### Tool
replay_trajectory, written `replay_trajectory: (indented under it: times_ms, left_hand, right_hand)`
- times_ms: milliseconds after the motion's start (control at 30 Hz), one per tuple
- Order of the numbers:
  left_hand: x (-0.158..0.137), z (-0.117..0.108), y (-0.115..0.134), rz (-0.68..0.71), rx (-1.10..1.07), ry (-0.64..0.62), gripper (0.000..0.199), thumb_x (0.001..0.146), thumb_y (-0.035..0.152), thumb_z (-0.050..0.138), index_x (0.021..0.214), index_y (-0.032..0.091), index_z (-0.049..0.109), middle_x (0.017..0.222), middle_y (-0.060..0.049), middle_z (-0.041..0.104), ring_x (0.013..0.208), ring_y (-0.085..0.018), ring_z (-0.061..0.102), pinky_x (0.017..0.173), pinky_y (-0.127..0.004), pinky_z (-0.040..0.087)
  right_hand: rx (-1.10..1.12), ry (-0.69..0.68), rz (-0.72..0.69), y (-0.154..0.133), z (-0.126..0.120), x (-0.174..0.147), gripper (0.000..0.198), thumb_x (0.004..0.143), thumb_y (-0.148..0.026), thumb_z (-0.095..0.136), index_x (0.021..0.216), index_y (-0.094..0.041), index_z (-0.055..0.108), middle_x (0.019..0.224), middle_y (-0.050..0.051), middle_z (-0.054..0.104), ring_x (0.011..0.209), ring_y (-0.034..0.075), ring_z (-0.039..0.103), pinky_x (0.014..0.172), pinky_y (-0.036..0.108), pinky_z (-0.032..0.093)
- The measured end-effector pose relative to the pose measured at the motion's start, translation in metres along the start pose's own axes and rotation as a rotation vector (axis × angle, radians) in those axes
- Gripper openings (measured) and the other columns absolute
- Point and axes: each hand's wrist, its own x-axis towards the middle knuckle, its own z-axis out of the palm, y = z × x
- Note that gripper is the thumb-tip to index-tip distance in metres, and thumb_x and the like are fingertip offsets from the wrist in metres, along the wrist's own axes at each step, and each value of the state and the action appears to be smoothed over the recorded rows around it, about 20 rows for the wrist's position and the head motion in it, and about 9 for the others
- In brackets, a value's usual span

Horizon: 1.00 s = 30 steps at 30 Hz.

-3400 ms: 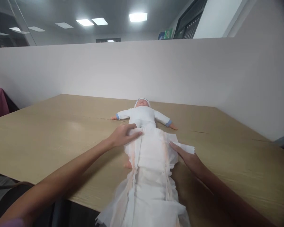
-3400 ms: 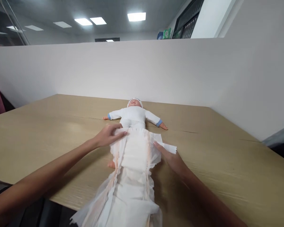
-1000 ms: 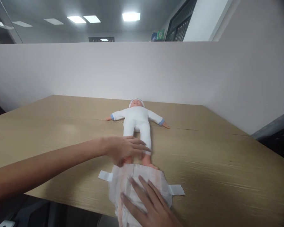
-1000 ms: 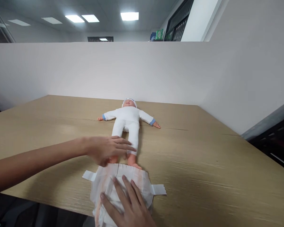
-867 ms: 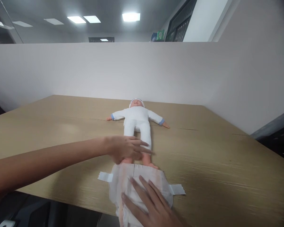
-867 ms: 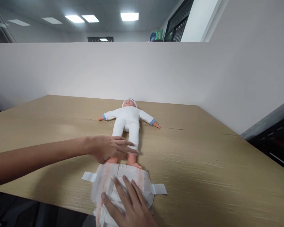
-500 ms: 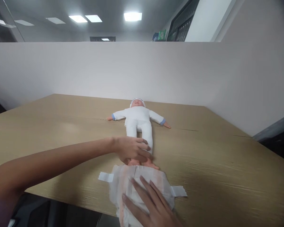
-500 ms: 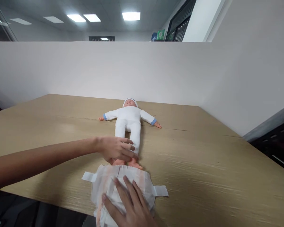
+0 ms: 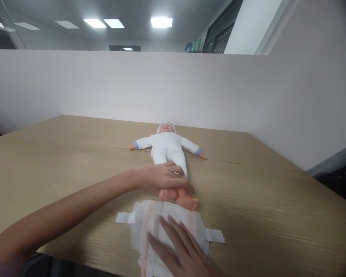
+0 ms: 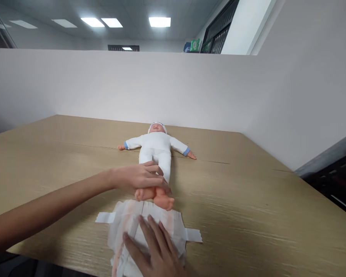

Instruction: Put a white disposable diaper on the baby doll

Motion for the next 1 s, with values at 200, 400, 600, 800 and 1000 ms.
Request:
replay_trajectory:
  times_ms: [200, 400, 600, 800, 1000]
  left_hand:
    - [0.008, -0.041, 0.002, -0.108, -0.339, 0.111, 0.029, 0.103, 0.018, 0.059, 0.130, 0.023, 0.068, 0.127, -0.007, 0.078, 0.119, -0.030, 0.060, 0.110, -0.045, 0.046]
    - [0.013, -0.066, -0.010, -0.140, -0.448, 0.165, 0.033, 0.102, 0.020, 0.064, 0.134, 0.025, 0.071, 0.138, -0.008, 0.073, 0.132, -0.028, 0.058, 0.109, -0.041, 0.051]
    - [0.014, -0.083, -0.024, -0.179, -0.466, 0.230, 0.035, 0.096, 0.026, 0.075, 0.131, 0.026, 0.074, 0.124, -0.009, 0.074, 0.119, -0.028, 0.064, 0.099, -0.040, 0.054]
    - [0.012, -0.092, -0.036, -0.128, -0.493, 0.239, 0.036, 0.096, 0.032, 0.079, 0.131, 0.027, 0.074, 0.132, -0.007, 0.074, 0.123, -0.028, 0.063, 0.108, -0.040, 0.049]
    - [0.015, -0.097, -0.040, -0.131, -0.458, 0.257, 0.030, 0.100, 0.034, 0.075, 0.129, 0.031, 0.075, 0.129, -0.001, 0.078, 0.121, -0.025, 0.061, 0.113, -0.044, 0.046]
  right_hand:
    - [0.408, -0.351, 0.268, 0.050, -0.022, 0.036, 0.064, 0.114, -0.062, 0.048, 0.173, -0.038, 0.038, 0.178, 0.004, 0.038, 0.160, 0.031, 0.047, 0.120, 0.050, 0.058]
    - [0.526, -0.330, 0.400, 0.068, -0.032, 0.073, 0.057, 0.113, -0.050, 0.056, 0.166, -0.029, 0.051, 0.173, 0.007, 0.049, 0.162, 0.029, 0.045, 0.131, 0.052, 0.046]
    - [0.449, -0.341, 0.575, 0.046, -0.017, 0.087, 0.070, 0.110, -0.057, 0.055, 0.171, -0.026, 0.043, 0.180, 0.014, 0.032, 0.168, 0.041, 0.029, 0.130, 0.070, 0.038]
    - [0.494, -0.483, 0.673, 0.066, 0.009, 0.102, 0.083, 0.106, -0.067, 0.058, 0.175, -0.027, 0.035, 0.185, 0.015, 0.017, 0.172, 0.040, 0.009, 0.135, 0.071, 0.023]
    - [0.422, -0.391, 0.651, 0.095, 0.035, 0.118, 0.082, 0.103, -0.062, 0.065, 0.173, -0.027, 0.040, 0.179, 0.014, 0.035, 0.170, 0.040, 0.022, 0.138, 0.066, 0.019]
